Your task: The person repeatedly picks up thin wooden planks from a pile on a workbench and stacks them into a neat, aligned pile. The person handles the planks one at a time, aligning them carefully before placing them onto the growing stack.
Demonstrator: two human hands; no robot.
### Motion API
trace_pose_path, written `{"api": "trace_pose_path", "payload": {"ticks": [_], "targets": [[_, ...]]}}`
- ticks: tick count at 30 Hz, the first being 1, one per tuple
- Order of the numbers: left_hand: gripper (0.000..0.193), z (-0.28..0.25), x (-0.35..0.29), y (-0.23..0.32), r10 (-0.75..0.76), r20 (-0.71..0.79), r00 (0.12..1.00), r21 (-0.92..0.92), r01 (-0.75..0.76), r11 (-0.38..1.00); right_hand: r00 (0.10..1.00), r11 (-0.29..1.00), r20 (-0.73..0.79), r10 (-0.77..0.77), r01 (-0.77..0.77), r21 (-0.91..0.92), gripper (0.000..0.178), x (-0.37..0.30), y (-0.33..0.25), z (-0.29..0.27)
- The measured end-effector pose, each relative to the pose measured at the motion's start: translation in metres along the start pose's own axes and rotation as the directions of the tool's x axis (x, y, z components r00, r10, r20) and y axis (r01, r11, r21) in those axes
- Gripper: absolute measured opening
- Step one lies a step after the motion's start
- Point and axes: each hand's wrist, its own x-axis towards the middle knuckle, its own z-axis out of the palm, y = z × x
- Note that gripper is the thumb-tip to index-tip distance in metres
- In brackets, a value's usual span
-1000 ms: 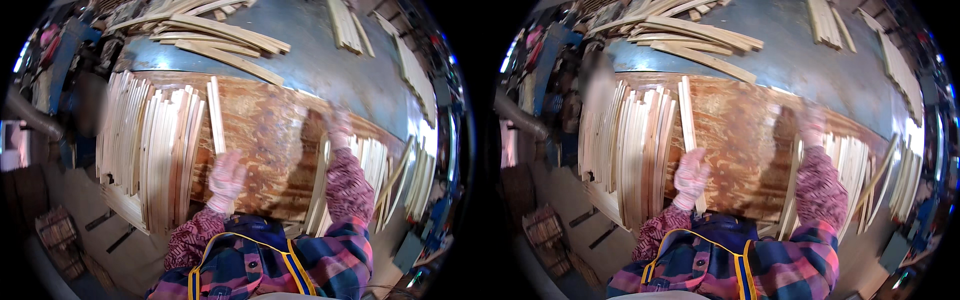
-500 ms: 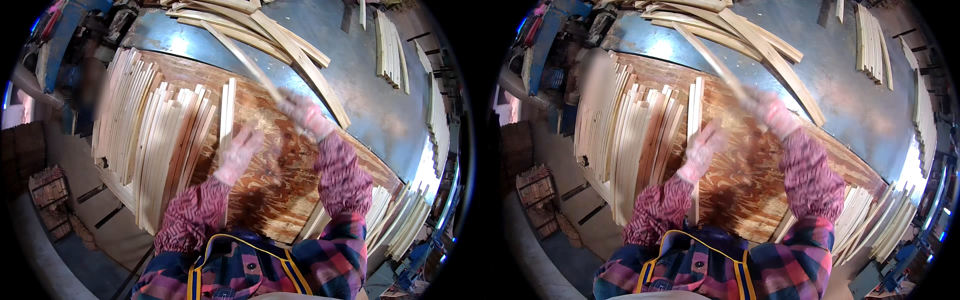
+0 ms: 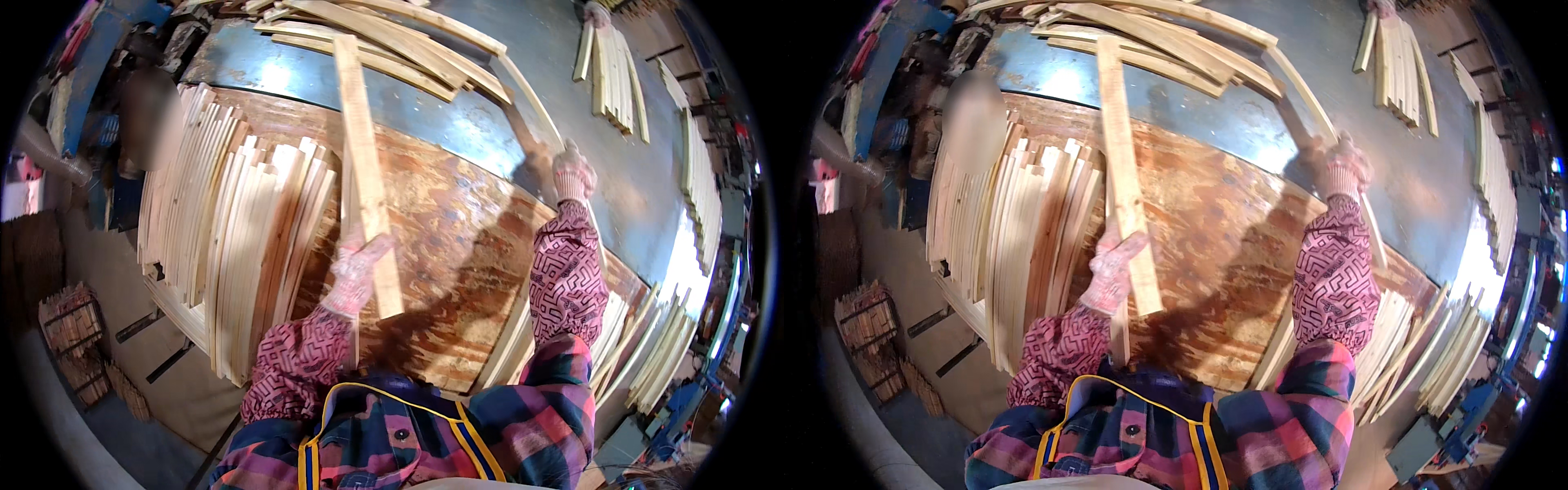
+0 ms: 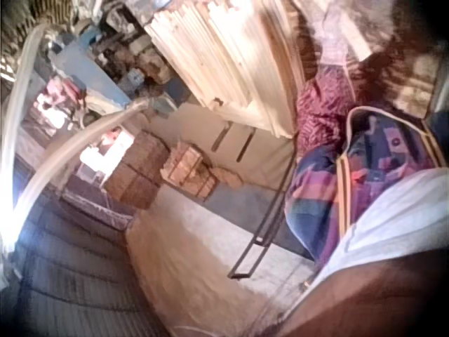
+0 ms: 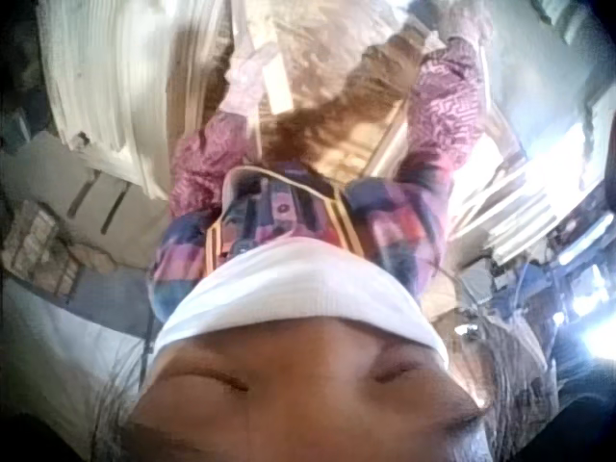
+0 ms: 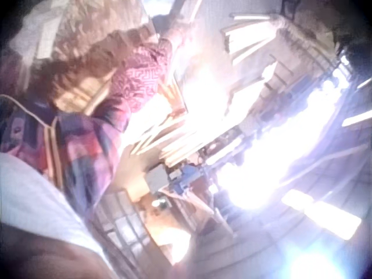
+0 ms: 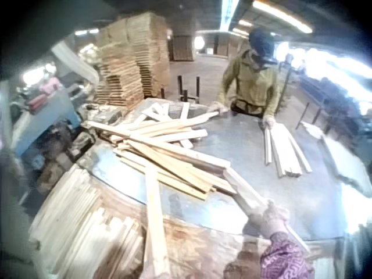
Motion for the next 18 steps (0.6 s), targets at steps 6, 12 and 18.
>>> {"api": "trace_pose_path", "payload": {"ticks": [6,12,18], "targets": [[0.054,-0.103,-0.073,-0.013,0.230,-0.119,0.966,0.604,-0.113,0.789,0.839,0.599,0.320,-0.440,0.009,0.801,0.045,-0.061,-0.018,-0.025],[0.057,-0.176,-0.188,-0.013,0.470,-0.032,0.882,0.950,0.172,-0.259,0.873,0.863,0.028,-0.487,0.476,0.167,0.050,-0.109,-0.046,-0.012],[0.067,-0.234,-0.247,-0.037,0.420,0.080,0.904,0.943,0.069,-0.327,0.942,0.938,-0.045,-0.333,0.327,-0.112,0.060,-0.151,-0.090,0.008]]}}
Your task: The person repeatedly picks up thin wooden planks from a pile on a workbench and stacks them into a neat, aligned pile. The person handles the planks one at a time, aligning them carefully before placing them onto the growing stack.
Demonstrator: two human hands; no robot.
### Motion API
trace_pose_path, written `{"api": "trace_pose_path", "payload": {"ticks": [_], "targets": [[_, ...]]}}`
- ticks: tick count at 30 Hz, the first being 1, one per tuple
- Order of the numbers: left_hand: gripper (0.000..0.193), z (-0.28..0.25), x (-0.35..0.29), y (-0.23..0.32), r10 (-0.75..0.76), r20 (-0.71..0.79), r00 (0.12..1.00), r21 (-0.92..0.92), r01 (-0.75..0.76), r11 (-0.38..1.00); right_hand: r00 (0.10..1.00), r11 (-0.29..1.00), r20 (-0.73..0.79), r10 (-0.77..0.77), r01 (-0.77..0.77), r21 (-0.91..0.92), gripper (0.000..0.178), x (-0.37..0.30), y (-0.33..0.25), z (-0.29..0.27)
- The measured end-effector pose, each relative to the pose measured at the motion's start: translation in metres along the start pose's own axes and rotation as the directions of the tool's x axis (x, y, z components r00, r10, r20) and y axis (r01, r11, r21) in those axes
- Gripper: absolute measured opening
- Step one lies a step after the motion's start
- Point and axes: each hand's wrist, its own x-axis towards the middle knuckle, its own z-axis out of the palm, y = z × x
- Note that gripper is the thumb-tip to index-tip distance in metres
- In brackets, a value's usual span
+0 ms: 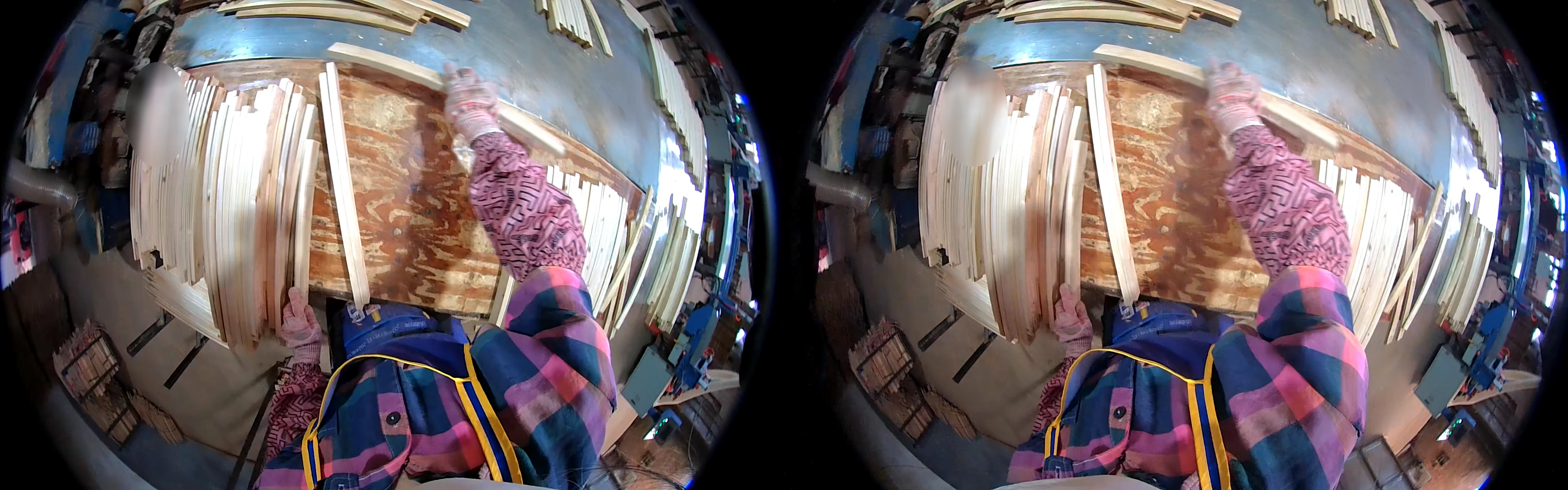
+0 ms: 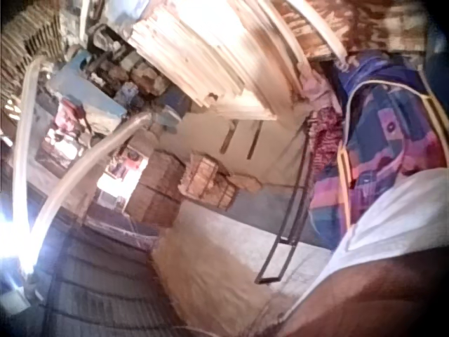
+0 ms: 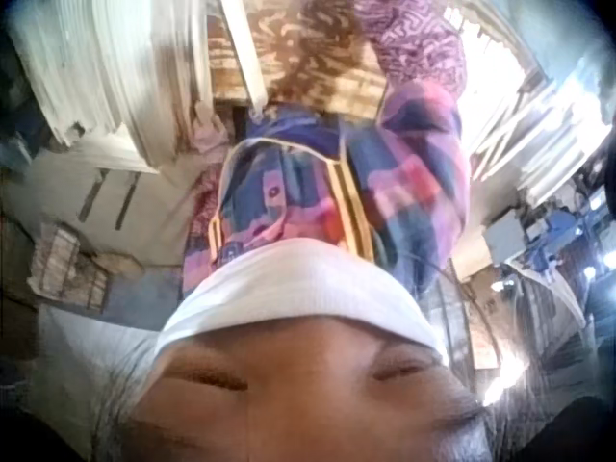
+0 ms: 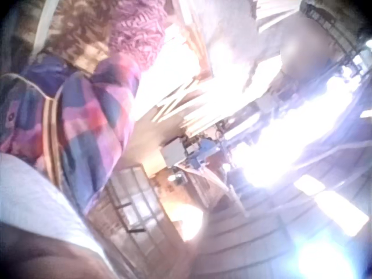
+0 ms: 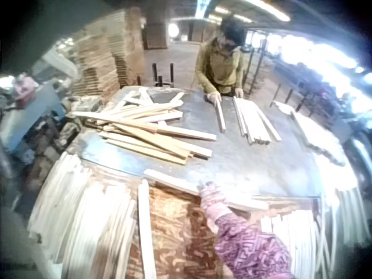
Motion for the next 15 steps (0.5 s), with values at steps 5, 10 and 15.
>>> {"api": "trace_pose_path", "payload": {"ticks": [5,10,15], "targets": [[0.053,0.003,0.023,0.021,-0.100,0.052,0.994,0.202,0.087,0.975,0.999,0.977,0.032,-0.043,0.035,0.208,0.079,-0.055,-0.042,-0.015],[0.044,0.028,0.055,0.048,-0.627,-0.012,0.779,-0.370,0.579,0.726,0.971,0.975,0.179,0.160,-0.183,0.124,0.089,-0.078,0.044,-0.001],[0.072,-0.005,0.074,0.099,0.082,-0.222,0.972,0.011,-0.081,0.997,0.965,0.983,0.190,0.182,-0.185,0.000,0.081,-0.102,0.101,0.049]]}}
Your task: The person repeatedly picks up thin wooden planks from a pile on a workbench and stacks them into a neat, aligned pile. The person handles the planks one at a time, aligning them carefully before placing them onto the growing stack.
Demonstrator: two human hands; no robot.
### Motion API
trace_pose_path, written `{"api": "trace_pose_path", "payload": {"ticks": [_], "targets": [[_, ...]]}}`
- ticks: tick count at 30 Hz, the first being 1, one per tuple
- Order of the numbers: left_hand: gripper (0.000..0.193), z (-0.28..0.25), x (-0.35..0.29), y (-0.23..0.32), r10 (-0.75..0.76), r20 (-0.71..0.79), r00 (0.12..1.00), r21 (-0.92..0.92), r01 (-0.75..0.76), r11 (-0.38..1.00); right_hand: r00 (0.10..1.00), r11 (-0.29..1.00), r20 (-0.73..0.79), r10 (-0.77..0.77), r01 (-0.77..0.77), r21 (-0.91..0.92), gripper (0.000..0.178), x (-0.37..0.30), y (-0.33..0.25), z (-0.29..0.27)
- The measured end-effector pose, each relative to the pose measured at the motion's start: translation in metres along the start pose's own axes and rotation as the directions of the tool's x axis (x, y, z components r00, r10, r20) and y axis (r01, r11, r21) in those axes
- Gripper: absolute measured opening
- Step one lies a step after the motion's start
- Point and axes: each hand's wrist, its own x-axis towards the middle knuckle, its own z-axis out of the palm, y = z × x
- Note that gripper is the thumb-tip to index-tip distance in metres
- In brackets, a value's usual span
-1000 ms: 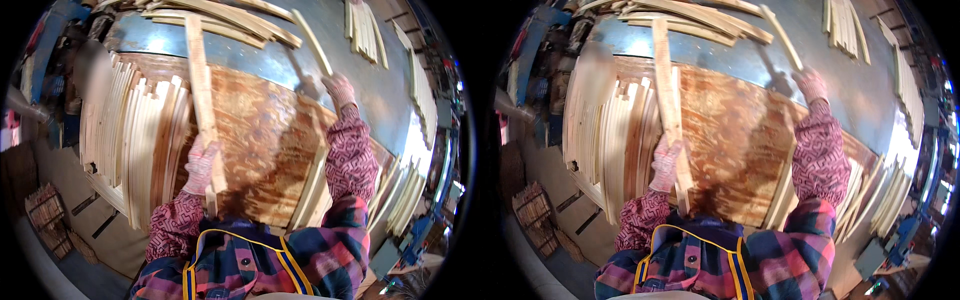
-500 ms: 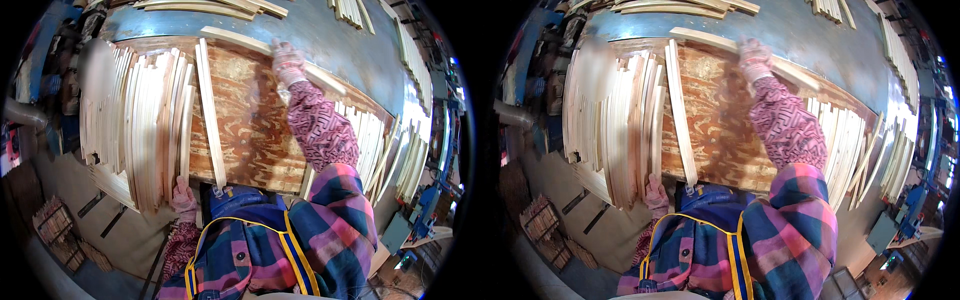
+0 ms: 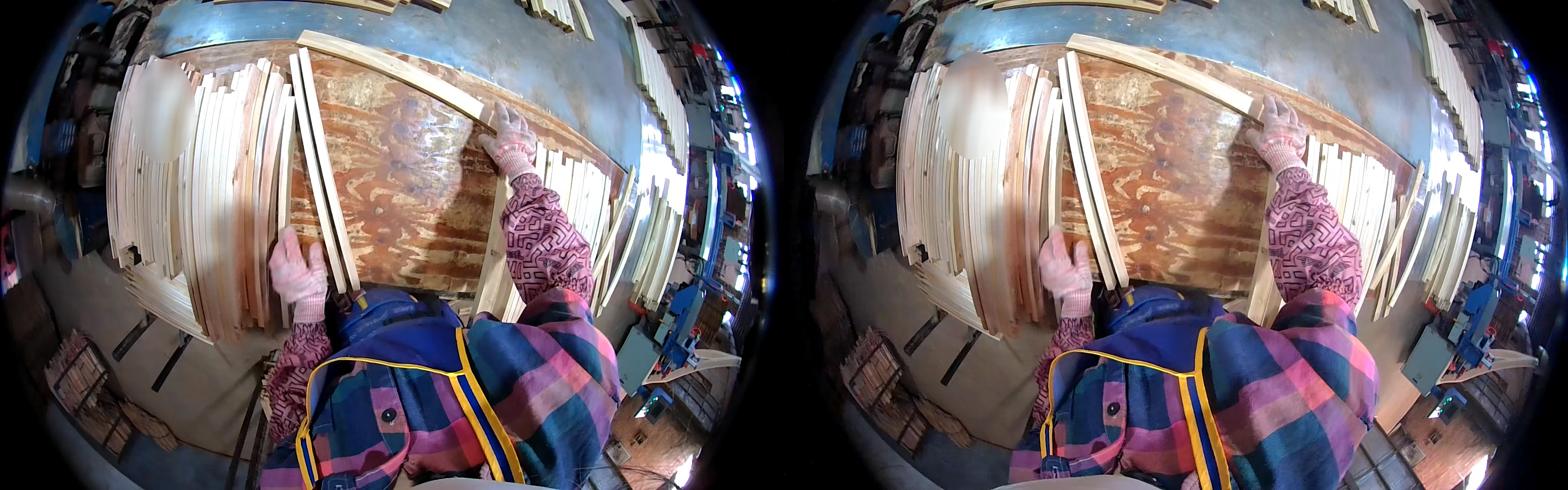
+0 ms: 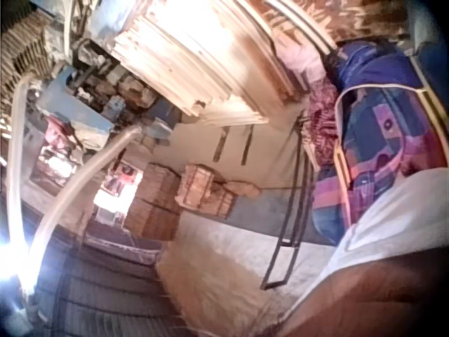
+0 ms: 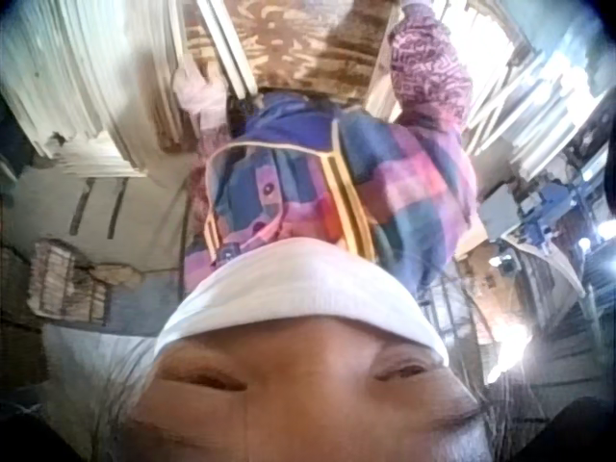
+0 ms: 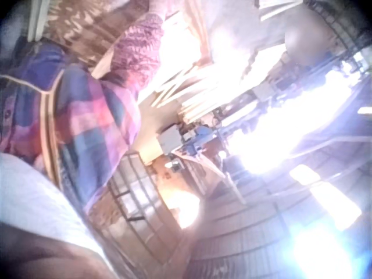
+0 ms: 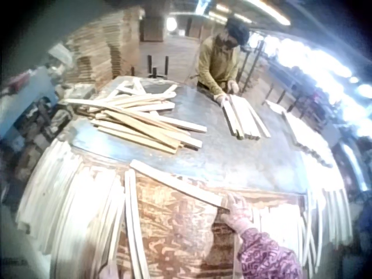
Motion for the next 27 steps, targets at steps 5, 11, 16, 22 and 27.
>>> {"api": "trace_pose_path", "payload": {"ticks": [5,11,16,22,27], "targets": [[0.106,0.044,0.038,0.043,-0.117,0.269,0.956,-0.189,0.172,0.967,0.945,1.000,0.326,0.017,-0.019,0.002,0.071,0.041,-0.032,-0.039],[0.090,0.044,0.070,0.074,-0.097,0.510,0.855,-0.041,0.137,0.990,0.816,0.911,-0.458,-0.353,0.186,-0.369,0.061,0.083,0.006,-0.040],[0.089,0.077,0.088,0.050,-0.072,0.375,0.924,-0.094,0.115,0.989,0.674,0.868,0.558,-0.485,0.290,0.404,0.081,-0.031,-0.097,-0.111],[0.093,0.045,0.129,0.106,-0.124,0.475,0.871,-0.018,0.151,0.988,0.404,0.508,0.313,-0.859,0.612,0.606,0.045,-0.086,-0.170,0.015],[0.067,0.039,0.048,0.052,-0.075,0.308,0.948,-0.006,0.081,0.997,0.690,0.681,-0.420,-0.589,0.704,0.202,0.026,0.085,-0.195,-0.042]]}}
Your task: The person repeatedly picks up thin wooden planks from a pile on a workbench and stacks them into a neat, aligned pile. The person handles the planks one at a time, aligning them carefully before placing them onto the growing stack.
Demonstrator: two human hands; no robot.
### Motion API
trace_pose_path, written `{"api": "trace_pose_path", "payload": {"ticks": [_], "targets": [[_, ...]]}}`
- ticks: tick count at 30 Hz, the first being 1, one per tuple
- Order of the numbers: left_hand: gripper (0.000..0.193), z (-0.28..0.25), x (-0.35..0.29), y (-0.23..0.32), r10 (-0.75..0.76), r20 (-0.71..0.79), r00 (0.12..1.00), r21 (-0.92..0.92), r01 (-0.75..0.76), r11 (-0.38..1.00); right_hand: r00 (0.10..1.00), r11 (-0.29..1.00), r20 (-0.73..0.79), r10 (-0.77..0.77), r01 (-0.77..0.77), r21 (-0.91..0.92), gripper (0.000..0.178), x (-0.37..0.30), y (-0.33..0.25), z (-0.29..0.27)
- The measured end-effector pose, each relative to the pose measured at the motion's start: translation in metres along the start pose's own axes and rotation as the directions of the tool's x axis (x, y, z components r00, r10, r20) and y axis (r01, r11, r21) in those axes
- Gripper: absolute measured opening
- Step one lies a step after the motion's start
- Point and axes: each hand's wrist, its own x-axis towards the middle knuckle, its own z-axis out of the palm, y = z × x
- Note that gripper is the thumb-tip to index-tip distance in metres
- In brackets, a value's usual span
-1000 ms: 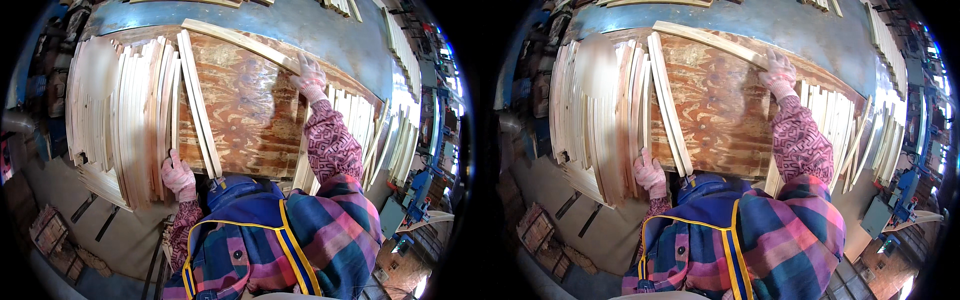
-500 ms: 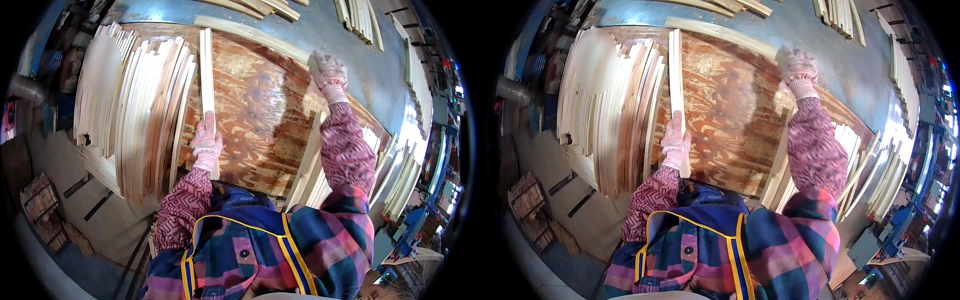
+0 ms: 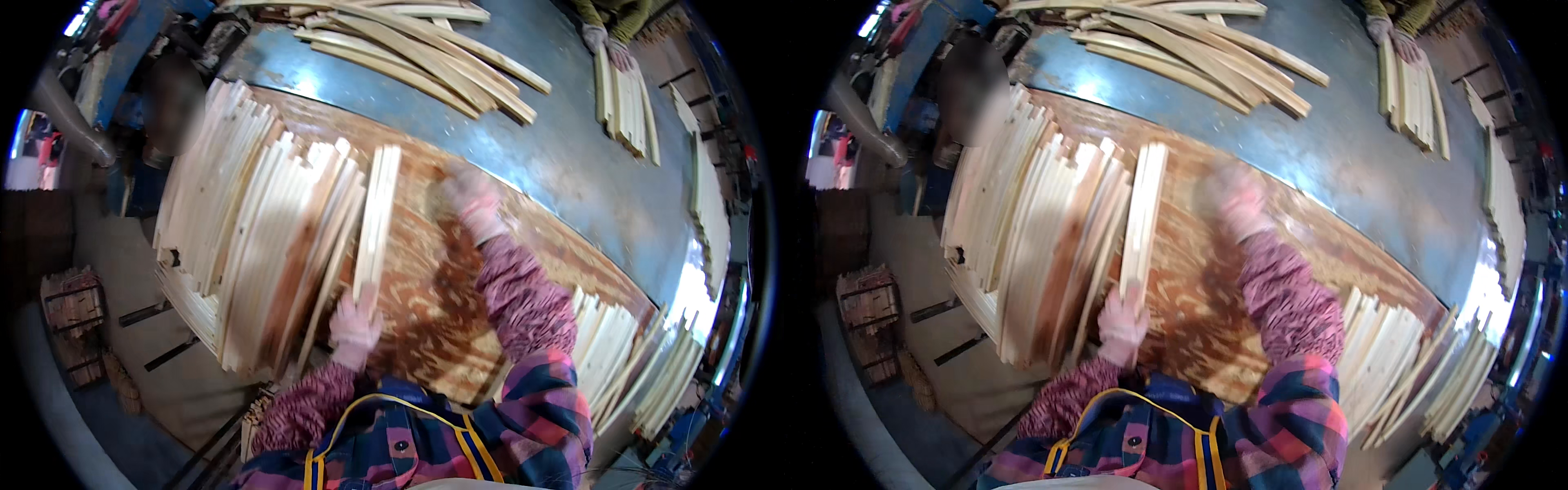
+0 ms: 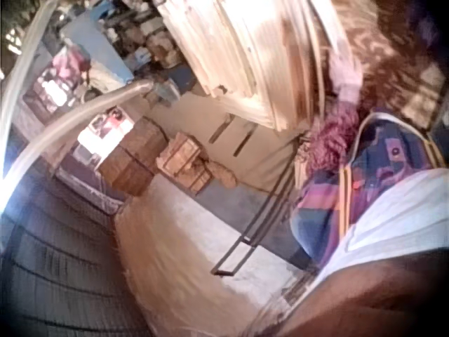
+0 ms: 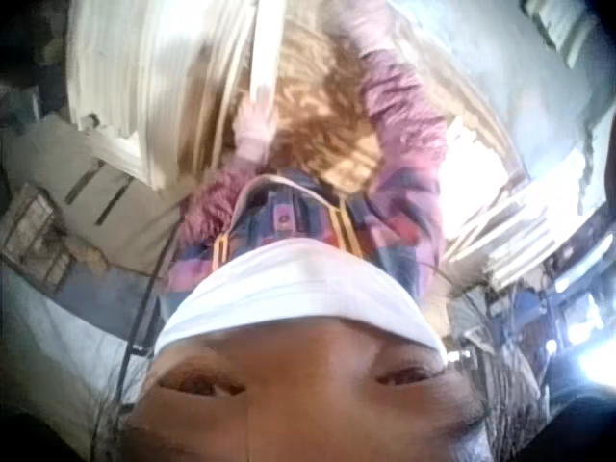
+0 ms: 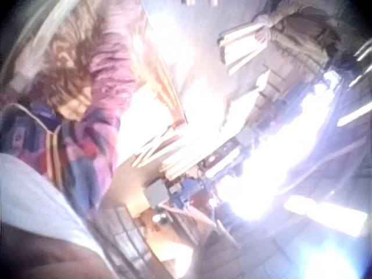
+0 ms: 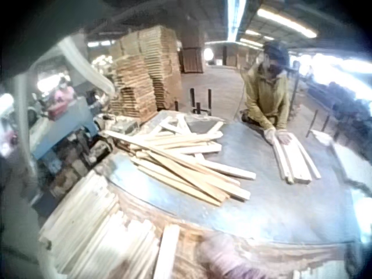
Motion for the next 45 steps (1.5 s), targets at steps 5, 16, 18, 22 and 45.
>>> {"api": "trace_pose_path", "payload": {"ticks": [5,16,18,22,45], "targets": [[0.077,-0.037,0.020,0.028,0.194,-0.204,0.959,0.074,-0.183,0.980,0.916,0.915,-0.353,0.191,-0.296,-0.273,0.068,0.142,0.115,0.005],[0.069,-0.039,0.247,0.116,0.199,0.462,0.864,-0.721,0.497,-0.483,0.897,0.644,0.400,-0.188,-0.195,0.740,0.065,0.050,0.092,-0.040],[0.054,-0.054,0.253,0.125,-0.033,0.629,0.777,-0.699,0.546,-0.461,0.926,0.969,0.325,0.192,-0.231,0.085,0.070,0.099,0.104,-0.069],[0.055,-0.043,0.229,0.126,0.153,0.411,0.899,-0.802,0.436,-0.408,0.782,0.745,-0.037,0.622,-0.606,-0.279,0.071,0.118,0.216,-0.036],[0.060,-0.162,-0.022,-0.150,0.009,0.010,1.000,-0.626,-0.001,0.780,0.595,0.612,0.172,0.785,-0.788,-0.064,0.090,-0.252,-0.140,0.020]]}}
